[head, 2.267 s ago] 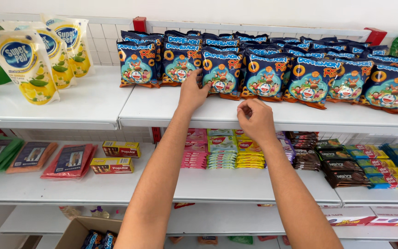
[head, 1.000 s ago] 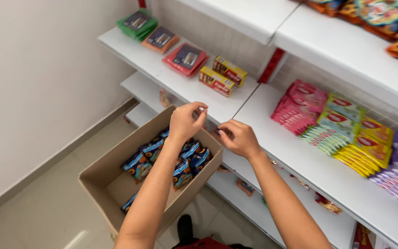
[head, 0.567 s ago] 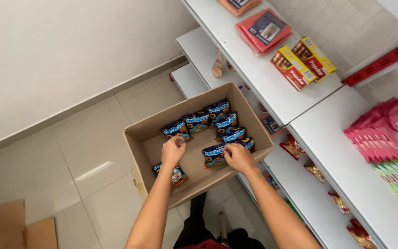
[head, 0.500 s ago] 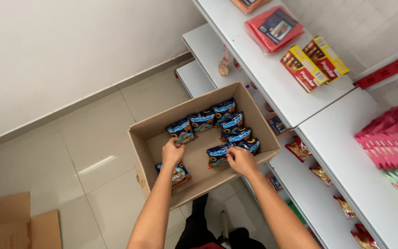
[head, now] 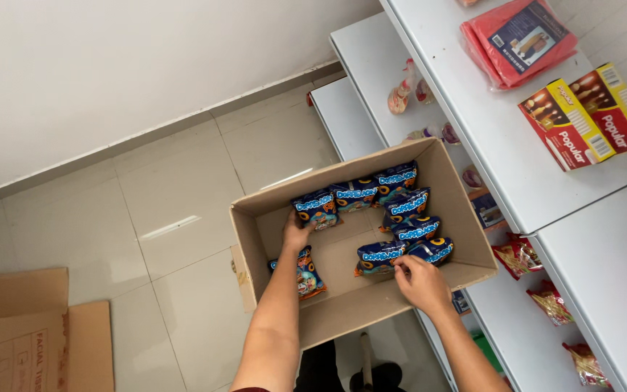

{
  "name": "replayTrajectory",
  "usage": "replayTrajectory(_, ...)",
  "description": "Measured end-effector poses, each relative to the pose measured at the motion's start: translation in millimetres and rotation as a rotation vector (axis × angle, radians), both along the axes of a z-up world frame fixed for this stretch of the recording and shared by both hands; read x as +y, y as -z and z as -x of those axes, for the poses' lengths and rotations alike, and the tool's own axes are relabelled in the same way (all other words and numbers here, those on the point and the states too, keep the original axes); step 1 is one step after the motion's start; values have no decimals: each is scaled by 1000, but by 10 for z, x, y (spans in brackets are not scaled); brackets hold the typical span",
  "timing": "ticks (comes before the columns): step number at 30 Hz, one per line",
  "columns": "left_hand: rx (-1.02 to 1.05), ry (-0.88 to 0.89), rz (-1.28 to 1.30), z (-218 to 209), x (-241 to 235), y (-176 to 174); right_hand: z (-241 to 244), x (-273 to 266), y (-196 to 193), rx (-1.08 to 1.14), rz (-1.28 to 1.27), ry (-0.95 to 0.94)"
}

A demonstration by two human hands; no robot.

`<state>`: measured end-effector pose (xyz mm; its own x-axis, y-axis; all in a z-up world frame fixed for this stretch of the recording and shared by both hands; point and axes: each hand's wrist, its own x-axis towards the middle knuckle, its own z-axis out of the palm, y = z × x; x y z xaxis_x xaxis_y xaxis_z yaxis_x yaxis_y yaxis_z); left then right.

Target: The person picks up bags of snacks from a cardboard box on the floor and places them onto a retail shelf, organizing them in rows.

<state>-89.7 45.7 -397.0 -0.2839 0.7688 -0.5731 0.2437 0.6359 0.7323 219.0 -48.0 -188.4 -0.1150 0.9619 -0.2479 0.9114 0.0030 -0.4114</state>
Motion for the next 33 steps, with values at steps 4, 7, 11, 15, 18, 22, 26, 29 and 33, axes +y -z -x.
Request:
replayTrajectory(4,37,-89,-88,30,-73,279,-3,-35,-40,22,16,11)
replayTrajectory(7,93,-135,-119,88,-191,43,19,-39,-102,43,-1,5)
replayTrajectory(11,179,-158,-45,154,-310,-210,27,32,-55,134,2,76)
replayTrajectory(15,33,-158,-207,39,-589,-1028,54,143,22,305,26,154)
replayTrajectory(18,-192,-83,-340,-202,-575,-1195,169,253,-161,527,83,180)
replayTrajectory(22,-353,35,-433,-457,-618,-1875,293,236,-729,694,266,276)
replayTrajectory(26,-494,139,-512,-678,-494,-2240,177,306,-730,1018,202,366)
replayTrajectory(29,-564,226,-528,-776,-462,-2448,109,314,-745,1142,109,353)
replayTrajectory(33,-792,266,-626,-921,-379,-2688,10,387,-726,1266,-12,291)
